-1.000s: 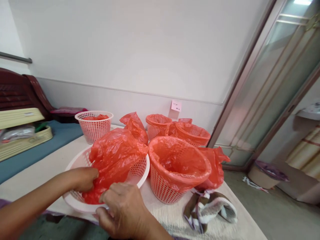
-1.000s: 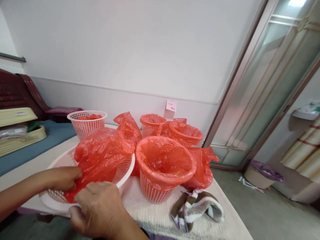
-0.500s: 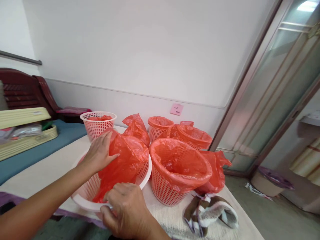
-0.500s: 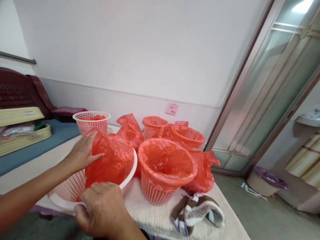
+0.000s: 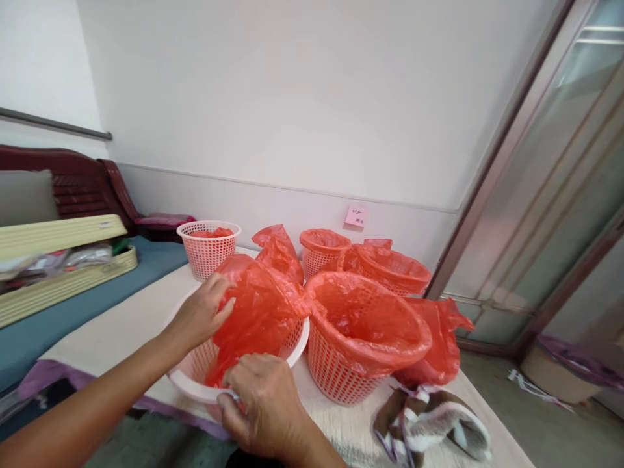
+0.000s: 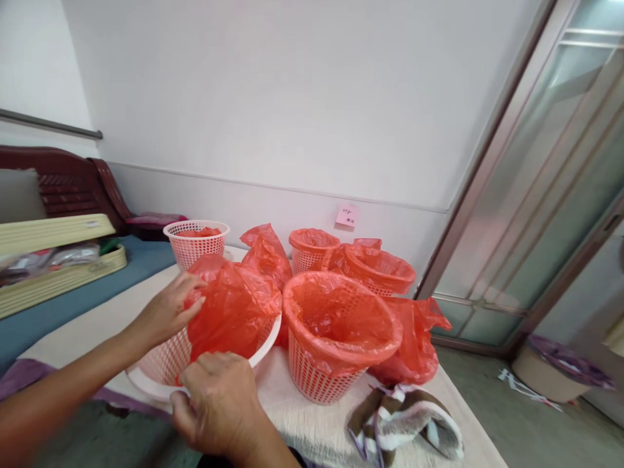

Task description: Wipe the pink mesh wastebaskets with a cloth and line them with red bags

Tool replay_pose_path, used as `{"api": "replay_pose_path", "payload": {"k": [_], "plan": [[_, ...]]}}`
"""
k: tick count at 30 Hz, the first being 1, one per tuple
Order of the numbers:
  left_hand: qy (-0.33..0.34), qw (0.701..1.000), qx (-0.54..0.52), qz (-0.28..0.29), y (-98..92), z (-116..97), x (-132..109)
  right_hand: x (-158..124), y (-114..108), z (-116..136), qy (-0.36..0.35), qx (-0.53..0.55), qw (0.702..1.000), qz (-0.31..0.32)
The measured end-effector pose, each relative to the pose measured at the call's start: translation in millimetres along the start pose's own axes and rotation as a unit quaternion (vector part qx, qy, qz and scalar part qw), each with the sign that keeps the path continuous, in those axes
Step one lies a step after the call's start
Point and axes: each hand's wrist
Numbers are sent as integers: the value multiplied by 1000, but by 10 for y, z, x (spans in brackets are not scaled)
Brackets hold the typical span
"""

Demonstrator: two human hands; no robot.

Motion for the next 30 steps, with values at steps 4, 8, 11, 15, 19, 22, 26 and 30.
{"api": "replay_pose_path", "payload": {"k": [4,8,11,15,19,22,26,30], "plan": [[-64,995,26,-74,-103,234,239,-5,10,6,7,3,1000,4],[-148,987,-60,-19,66,380,351,-14,9,12,9,4,1000,-2],[-146,979,-128,55,210,329,252,-23,3,11,4,10,1000,-8],[-98,975,-180,87,154,119,104,-25,5,6,4,8,1000,-10],[-96,983,-157,25,-102,-176,-52,-14,10,-5,9,8,1000,-7],[-47,990,-131,9,-257,-398,-327,-21,13,-17,6,23,1000,-11],[61,998,-32,-3,-347,-544,-778,-56,9,-9,-7,27,1000,-15],[207,975,82,2,-400,-514,-978,-81,-28,42,-12,30,999,-19]]}}
Point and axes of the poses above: each hand's wrist, its own x-axis towards the middle knuckle, its own y-axis out of the palm, z = x × y, and after that the axes turned 10 degrees about y, right-handed
